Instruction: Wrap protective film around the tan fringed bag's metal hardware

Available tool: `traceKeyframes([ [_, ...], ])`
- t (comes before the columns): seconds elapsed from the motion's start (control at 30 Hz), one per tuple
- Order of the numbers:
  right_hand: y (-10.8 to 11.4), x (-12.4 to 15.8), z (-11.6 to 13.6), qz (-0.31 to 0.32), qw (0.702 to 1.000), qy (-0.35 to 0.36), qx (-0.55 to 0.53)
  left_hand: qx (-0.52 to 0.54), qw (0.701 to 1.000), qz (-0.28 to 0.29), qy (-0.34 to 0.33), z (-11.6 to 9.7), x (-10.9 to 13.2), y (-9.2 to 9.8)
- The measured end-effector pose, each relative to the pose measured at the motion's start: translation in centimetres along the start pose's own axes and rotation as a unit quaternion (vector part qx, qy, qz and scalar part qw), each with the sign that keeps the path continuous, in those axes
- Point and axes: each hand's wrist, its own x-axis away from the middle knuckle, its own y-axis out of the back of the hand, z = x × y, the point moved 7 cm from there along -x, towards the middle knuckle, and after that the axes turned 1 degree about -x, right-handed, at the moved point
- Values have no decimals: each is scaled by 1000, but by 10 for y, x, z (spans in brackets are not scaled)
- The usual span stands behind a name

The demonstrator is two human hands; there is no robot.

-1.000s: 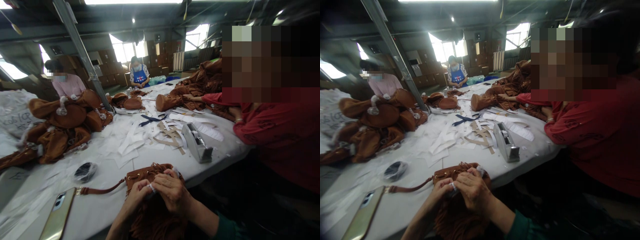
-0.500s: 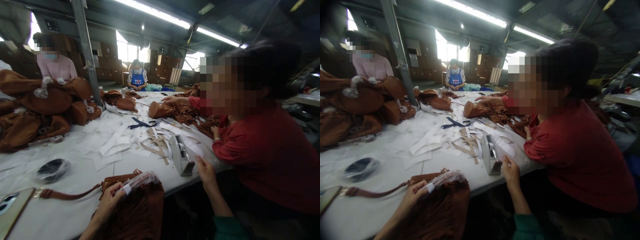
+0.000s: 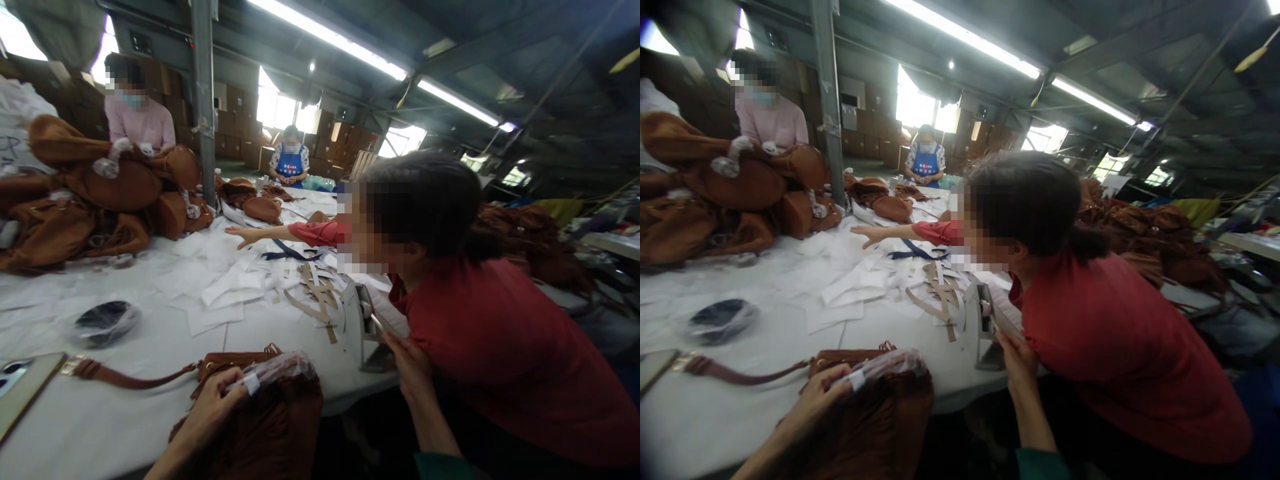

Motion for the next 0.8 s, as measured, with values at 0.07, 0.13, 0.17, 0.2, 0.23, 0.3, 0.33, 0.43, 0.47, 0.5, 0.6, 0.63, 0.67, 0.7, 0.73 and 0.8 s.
traceKeyframes([
  [0.07,3,8,-3,-12,1000,-14,-12,-3,1000,1,-8,2,0,1],
  [0.13,9,17,-3,-32,999,-17,-12,-6,1000,5,-15,4,0,1],
  [0.17,14,22,-3,-44,999,-15,-8,-6,1000,7,-17,5,0,1],
  [0.2,19,27,-3,-55,998,-14,-3,-6,1000,8,-19,5,0,0],
  [0.23,24,32,-4,-64,998,-13,3,-4,1000,8,-21,5,0,0],
  [0.3,30,41,-8,-68,997,-16,17,0,1000,4,-22,2,1,0],
  [0.33,32,45,-11,-63,998,-20,25,2,1000,3,-20,0,1,0],
  [0.43,27,52,-26,-30,997,-39,56,4,1000,2,-21,-5,3,-1],
  [0.47,24,52,-31,-18,996,-45,69,3,1000,2,-24,-6,3,-1],
  [0.5,21,52,-37,-9,995,-51,83,0,1000,3,-26,-6,3,-1],
  [0.6,22,49,-50,-3,990,-58,131,-11,999,10,-32,-2,3,-1],
  [0.63,25,49,-54,-5,987,-60,147,-15,999,16,-34,-1,2,-1],
  [0.67,30,50,-59,-7,985,-63,163,-18,999,21,-33,1,2,-2],
  [0.7,35,53,-63,-8,982,-69,176,-18,999,26,-31,1,3,-2],
  [0.73,42,57,-68,-6,980,-75,187,-18,999,28,-29,1,3,-2],
  [0.8,53,71,-78,0,975,-96,199,-15,999,25,-26,-2,5,-2],
])
